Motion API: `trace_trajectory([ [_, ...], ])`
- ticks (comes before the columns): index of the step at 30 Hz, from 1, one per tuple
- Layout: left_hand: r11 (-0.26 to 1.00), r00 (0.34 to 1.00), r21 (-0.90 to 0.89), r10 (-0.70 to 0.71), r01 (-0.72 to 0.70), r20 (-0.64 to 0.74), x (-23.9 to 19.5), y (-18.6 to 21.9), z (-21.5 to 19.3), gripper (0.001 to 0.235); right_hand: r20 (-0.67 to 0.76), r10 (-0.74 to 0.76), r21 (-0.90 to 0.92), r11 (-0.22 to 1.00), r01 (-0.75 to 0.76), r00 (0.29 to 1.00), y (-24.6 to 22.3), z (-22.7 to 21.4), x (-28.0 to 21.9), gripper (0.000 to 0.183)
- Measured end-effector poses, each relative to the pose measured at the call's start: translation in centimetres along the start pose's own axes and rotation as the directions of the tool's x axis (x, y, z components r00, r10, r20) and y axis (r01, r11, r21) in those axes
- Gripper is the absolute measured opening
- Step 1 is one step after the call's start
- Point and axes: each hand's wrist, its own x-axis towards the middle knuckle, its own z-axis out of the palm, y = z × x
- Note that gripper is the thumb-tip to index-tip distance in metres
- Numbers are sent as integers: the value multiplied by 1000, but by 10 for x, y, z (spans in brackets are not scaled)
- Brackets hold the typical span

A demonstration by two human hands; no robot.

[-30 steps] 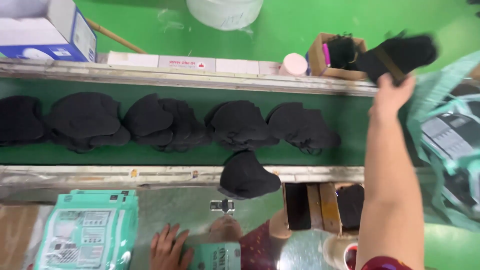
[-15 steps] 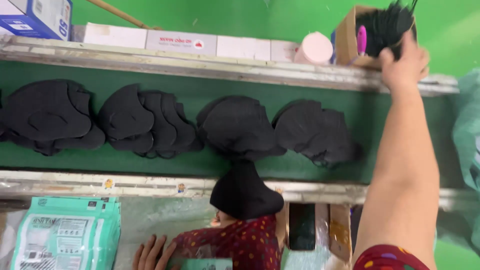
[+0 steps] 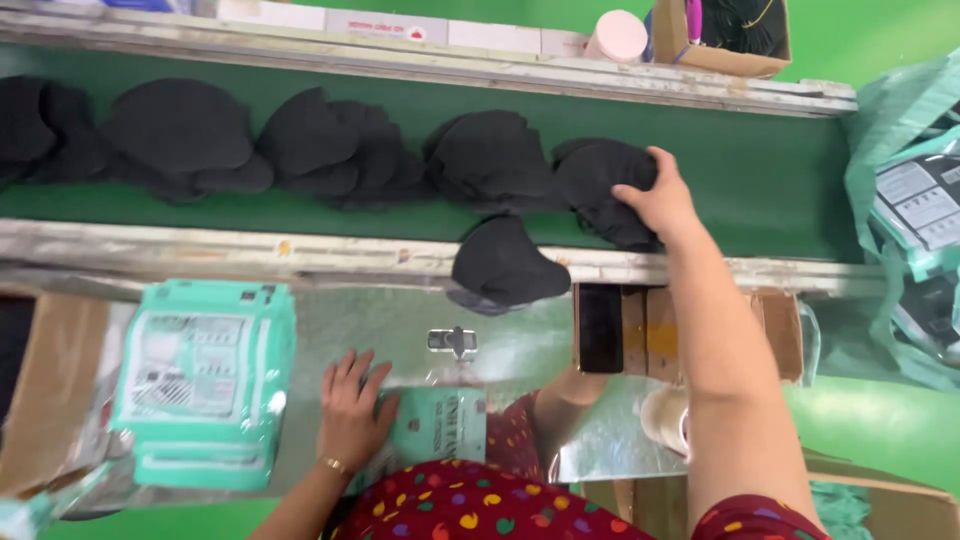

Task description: The person repeatedly picks black face masks from a conveyor belt, places them into light green plastic pouches, and sets the filled pouches aside. The person handles masks and pouches by hand throughout the clip.

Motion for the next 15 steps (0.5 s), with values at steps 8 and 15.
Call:
trace_trajectory([
  [8,882,926,-283,356,-377,-122,64,40,-17,54,-162,155,940,326,104,975,-76,-85,-188,98],
  [15,868,867,-3,497,-497,-49,157,74,48,60,-12,2,700,714,7,1000,-32,18,-336,97],
])
